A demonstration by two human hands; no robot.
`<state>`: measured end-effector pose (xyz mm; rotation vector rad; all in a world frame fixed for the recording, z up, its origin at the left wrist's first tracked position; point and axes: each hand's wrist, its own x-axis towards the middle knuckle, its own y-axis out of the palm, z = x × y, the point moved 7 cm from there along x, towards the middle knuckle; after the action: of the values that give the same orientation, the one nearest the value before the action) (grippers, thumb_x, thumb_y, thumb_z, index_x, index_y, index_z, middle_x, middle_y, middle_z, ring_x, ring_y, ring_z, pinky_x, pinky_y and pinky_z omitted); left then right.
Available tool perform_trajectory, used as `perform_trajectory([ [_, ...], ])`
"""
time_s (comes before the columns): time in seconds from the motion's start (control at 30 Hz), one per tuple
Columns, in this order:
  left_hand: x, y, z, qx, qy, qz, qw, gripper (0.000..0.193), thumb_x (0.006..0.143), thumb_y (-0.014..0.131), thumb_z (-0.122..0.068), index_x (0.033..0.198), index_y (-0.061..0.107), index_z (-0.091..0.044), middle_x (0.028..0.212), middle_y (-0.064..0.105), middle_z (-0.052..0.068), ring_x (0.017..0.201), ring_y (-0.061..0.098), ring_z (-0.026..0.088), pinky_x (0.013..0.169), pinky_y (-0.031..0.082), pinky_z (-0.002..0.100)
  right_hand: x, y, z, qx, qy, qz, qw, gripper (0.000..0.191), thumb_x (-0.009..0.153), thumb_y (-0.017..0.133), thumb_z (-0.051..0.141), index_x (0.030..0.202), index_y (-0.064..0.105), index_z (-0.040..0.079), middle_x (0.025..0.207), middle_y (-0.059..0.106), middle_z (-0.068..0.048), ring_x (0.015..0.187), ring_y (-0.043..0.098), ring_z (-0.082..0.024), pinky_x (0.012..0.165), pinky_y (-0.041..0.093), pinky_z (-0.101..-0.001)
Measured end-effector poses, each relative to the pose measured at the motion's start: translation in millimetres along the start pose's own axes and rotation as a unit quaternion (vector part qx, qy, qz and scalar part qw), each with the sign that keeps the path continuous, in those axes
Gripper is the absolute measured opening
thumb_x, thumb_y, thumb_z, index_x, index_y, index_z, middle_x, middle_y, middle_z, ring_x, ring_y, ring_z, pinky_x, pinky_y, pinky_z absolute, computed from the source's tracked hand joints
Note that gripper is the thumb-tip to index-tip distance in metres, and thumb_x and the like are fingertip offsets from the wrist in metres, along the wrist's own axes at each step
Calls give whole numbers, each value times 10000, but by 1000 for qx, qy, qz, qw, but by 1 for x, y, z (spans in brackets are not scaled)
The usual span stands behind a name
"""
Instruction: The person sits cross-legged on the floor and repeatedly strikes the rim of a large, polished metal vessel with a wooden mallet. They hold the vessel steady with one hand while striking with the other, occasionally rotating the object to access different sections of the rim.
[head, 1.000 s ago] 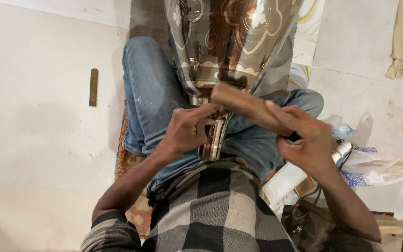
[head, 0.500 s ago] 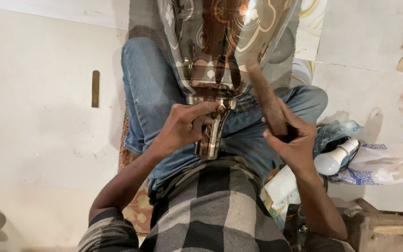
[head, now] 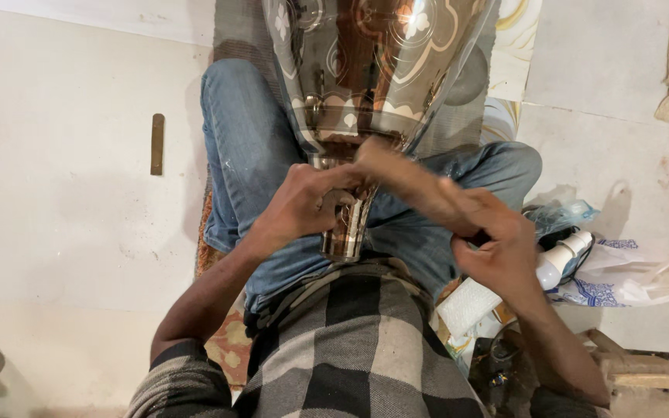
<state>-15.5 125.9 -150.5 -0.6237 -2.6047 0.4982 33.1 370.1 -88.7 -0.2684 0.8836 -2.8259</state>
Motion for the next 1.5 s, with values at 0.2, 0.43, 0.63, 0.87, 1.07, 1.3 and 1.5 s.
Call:
perform_trajectory([
  [0.2, -5, 2, 5, -43, 7, 37, 998, 519, 731, 745, 72, 1221, 669, -83, 1053, 786, 100, 907, 801, 192, 770, 652, 292, -23, 2, -9, 98, 39, -85, 991, 651, 830, 728, -28, 1458, 557, 6, 1189, 702, -130, 1065, 673, -130, 957, 538, -243],
  [0.43, -5, -6, 6, -44, 42, 74, 995, 558, 745, 724, 61, 1273, 663, -109, 1067, 782, 53, 896, 787, 181, 769, 643, 312, -40, 12, 3, -89, -94, -50, 990, 687, 737, 728, -81, 1406, 605, 21, 1191, 680, -176, 1006, 694, -206, 846, 557, -276],
  [0.63, 1, 1, 1, 1, 80, 138, 987, 439, 806, 768, -10, 1207, 687, -168, 858, 741, 18, 717, 725, 228, 645, 552, 375, -57, 16, 1, -107, -132, -127, 977, 755, 744, 752, -44, 1449, 506, 62, 1090, 685, -102, 892, 689, -175, 762, 559, -295],
  [0.87, 0, -2, -4, -6, 75, 102, 992, 466, 744, 789, -4, 1176, 712, -160, 919, 758, 30, 804, 767, 204, 674, 593, 348, -62, 35, -31, -106, -3, -59, 993, 685, 732, 710, -67, 1408, 632, 13, 1161, 714, -173, 1000, 706, -202, 889, 537, -302],
  [1.07, -10, -9, 8, -141, 11, -10, 990, 445, 776, 769, 91, 1199, 670, -5, 1151, 760, 121, 1048, 772, 222, 899, 665, 323, -46, 34, -46, 39, 44, -72, 996, 685, 784, 755, -20, 1448, 586, -12, 1178, 729, -139, 1043, 686, -134, 926, 540, -258],
  [1.3, -12, -5, 19, -188, -2, -2, 982, 449, 784, 712, 137, 1217, 648, 36, 1170, 748, 155, 1072, 758, 237, 932, 657, 347, 2, 6, -13, -60, -5, -18, 998, 660, 777, 719, -55, 1423, 620, 37, 1203, 728, -132, 1009, 674, -115, 888, 531, -250],
  [1.5, -19, -8, 13, -119, -72, -87, 987, 379, 858, 619, 169, 1197, 687, 14, 1070, 793, 125, 968, 804, 214, 847, 676, 303, 52, 0, 19, -43, -51, 72, 995, 745, 787, 685, -54, 1497, 597, 155, 1101, 736, -70, 852, 661, -104, 726, 528, -253],
])
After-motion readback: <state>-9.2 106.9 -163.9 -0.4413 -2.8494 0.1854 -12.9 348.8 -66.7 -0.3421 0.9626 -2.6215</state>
